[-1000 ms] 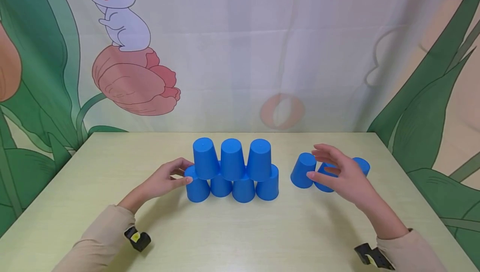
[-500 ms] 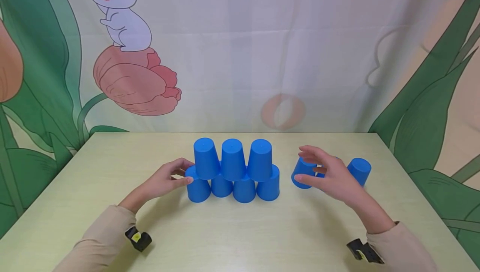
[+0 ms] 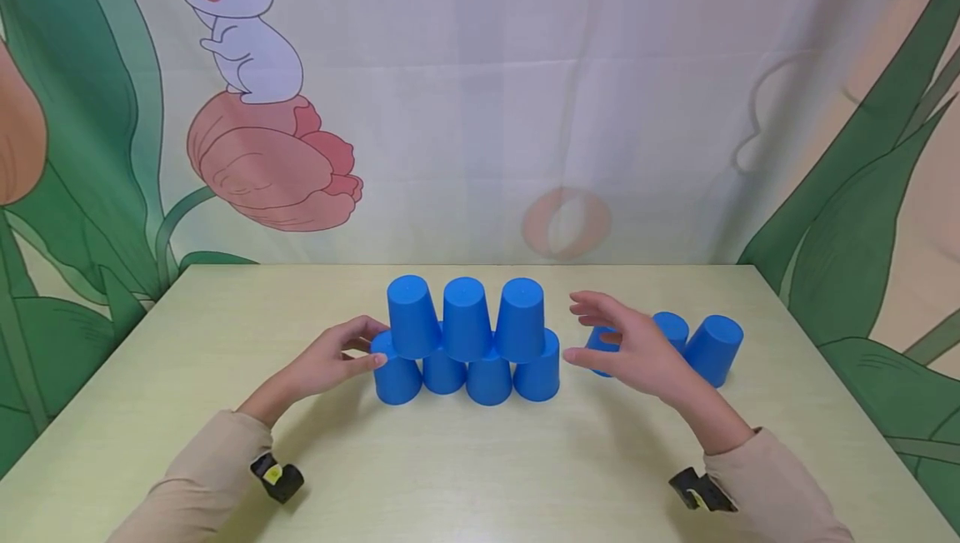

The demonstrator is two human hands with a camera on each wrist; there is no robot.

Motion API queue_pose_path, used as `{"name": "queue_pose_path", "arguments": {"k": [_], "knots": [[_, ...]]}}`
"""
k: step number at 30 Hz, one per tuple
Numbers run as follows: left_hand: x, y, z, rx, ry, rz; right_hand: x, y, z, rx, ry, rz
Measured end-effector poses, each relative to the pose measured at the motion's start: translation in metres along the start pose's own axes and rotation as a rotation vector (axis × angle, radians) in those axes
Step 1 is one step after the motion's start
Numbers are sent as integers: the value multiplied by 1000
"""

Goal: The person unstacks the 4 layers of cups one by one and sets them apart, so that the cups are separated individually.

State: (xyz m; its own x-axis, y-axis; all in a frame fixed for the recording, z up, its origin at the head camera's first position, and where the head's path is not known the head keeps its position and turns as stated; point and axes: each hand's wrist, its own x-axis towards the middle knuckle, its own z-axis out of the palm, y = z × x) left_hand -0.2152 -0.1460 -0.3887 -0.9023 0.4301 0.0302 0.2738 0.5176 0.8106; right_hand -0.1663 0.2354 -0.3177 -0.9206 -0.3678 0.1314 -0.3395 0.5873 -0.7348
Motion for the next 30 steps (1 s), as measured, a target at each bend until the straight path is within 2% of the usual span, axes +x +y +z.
{"name": "queue_pose_path", "arguments": {"k": [9, 21, 30], "knots": [[-1, 1, 0, 3, 5, -3, 11, 0, 14, -8, 15, -5], [-1, 2, 0, 1, 0, 1, 25, -1, 25, 70, 45, 1], [-1, 4, 0, 3, 3, 0, 37, 1, 34, 83, 73, -7]]}}
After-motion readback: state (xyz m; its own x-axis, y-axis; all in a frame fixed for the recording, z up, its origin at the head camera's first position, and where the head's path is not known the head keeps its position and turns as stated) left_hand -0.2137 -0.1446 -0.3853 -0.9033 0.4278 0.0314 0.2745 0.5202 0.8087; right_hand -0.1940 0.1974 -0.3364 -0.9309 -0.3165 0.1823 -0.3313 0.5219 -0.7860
